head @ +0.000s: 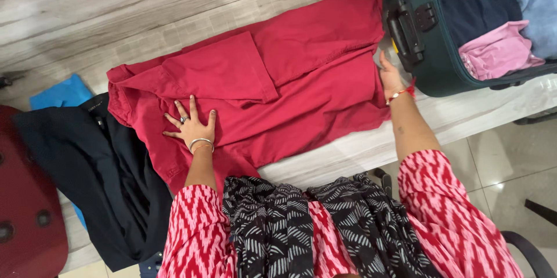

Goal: The person folds a blue shirt and places it in a suitcase, then folds a pink garment and a red shirt and adds them to the suitcase before folding a second red garment.

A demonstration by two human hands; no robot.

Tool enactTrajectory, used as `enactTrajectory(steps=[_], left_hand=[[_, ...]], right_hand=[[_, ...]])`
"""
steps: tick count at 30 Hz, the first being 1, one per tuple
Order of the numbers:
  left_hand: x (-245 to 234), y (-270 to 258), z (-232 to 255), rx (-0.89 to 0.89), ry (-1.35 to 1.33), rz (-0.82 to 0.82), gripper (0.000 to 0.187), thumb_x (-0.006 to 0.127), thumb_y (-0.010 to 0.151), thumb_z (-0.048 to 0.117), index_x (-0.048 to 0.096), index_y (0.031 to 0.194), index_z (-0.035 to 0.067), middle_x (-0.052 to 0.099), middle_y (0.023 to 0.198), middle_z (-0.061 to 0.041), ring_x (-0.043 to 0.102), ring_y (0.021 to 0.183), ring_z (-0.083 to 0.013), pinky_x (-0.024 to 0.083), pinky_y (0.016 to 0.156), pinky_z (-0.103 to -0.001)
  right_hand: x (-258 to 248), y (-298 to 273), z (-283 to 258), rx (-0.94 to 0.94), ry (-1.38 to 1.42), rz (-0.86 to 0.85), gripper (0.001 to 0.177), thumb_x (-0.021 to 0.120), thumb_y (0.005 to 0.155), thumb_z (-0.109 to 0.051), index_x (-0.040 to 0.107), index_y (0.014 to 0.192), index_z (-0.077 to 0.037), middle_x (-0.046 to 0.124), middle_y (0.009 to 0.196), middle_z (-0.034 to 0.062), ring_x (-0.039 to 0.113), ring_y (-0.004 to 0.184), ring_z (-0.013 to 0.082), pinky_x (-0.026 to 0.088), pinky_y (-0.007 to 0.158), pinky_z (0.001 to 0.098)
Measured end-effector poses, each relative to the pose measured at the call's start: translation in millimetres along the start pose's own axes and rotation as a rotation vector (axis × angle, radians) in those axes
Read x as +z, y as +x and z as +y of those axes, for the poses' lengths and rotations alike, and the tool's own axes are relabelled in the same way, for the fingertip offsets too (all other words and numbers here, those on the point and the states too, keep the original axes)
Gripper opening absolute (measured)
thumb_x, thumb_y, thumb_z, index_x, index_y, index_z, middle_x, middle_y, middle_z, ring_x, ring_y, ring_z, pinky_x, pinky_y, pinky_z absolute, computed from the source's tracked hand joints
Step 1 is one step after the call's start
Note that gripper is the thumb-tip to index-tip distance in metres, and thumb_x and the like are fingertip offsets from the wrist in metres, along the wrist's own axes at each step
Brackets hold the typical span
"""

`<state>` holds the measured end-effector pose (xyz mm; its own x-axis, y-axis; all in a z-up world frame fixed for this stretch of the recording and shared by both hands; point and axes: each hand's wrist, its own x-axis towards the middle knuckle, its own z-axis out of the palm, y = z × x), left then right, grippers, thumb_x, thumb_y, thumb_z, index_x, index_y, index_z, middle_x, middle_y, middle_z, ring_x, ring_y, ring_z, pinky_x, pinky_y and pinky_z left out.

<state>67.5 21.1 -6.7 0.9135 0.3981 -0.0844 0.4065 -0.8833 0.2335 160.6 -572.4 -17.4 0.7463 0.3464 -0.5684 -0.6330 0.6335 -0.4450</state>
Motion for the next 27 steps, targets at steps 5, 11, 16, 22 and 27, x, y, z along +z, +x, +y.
enactTrajectory(steps=[5,11,16,22,27], left_hand=[[1,1,0,-0.005,0.008,-0.001,0.085,0.054,0.087,0.074,0.026,0.162,0.044,0.012,0.174,-0.008,0.001,0.156,-0.0506,-0.003,0.109,-0.086],[3,1,-1,-0.001,0.015,0.010,0.086,0.054,0.086,0.074,0.025,0.162,0.044,0.011,0.174,-0.008,0.001,0.155,-0.0506,-0.003,0.108,-0.086],[1,0,0,-0.008,0.001,0.002,0.086,0.055,0.086,0.074,0.026,0.162,0.044,0.012,0.174,-0.008,0.001,0.156,-0.0502,-0.003,0.109,-0.086],[-1,1,3,-0.016,0.000,-0.008,0.086,0.055,0.087,0.074,0.028,0.162,0.043,0.011,0.174,-0.007,0.000,0.156,-0.0494,-0.003,0.110,-0.085],[-4,-1,2,-0.019,-0.004,-0.022,0.087,0.055,0.086,0.074,0.027,0.162,0.043,0.010,0.174,-0.007,-0.001,0.156,-0.0491,-0.004,0.110,-0.085]], right_hand=[[-42,-9,-29,-0.309,-0.276,0.118,0.045,0.070,0.105,-0.035,0.053,0.134,-0.004,0.063,0.135,0.0089,0.056,0.133,0.0300,0.043,0.118,0.0474],[-39,-32,-6,-0.829,-1.557,0.523,0.054,0.068,0.093,-0.004,0.061,0.147,-0.004,0.062,0.140,0.0194,0.060,0.127,0.0346,0.049,0.108,0.0444],[-18,-42,12,-0.900,-2.316,0.818,0.070,0.066,0.088,-0.004,0.051,0.156,-0.005,0.047,0.162,0.0133,0.061,0.116,0.0340,0.052,0.100,0.0460],[-35,-40,24,-0.733,-2.563,0.963,0.059,0.062,0.103,-0.039,0.055,0.153,-0.010,0.049,0.138,0.0150,0.054,0.109,0.0367,0.051,0.083,0.0490],[20,-41,34,-0.583,-2.435,1.060,0.053,0.059,0.096,-0.027,0.059,0.142,-0.003,0.049,0.148,0.0205,0.054,0.119,0.0373,0.049,0.094,0.0484]])
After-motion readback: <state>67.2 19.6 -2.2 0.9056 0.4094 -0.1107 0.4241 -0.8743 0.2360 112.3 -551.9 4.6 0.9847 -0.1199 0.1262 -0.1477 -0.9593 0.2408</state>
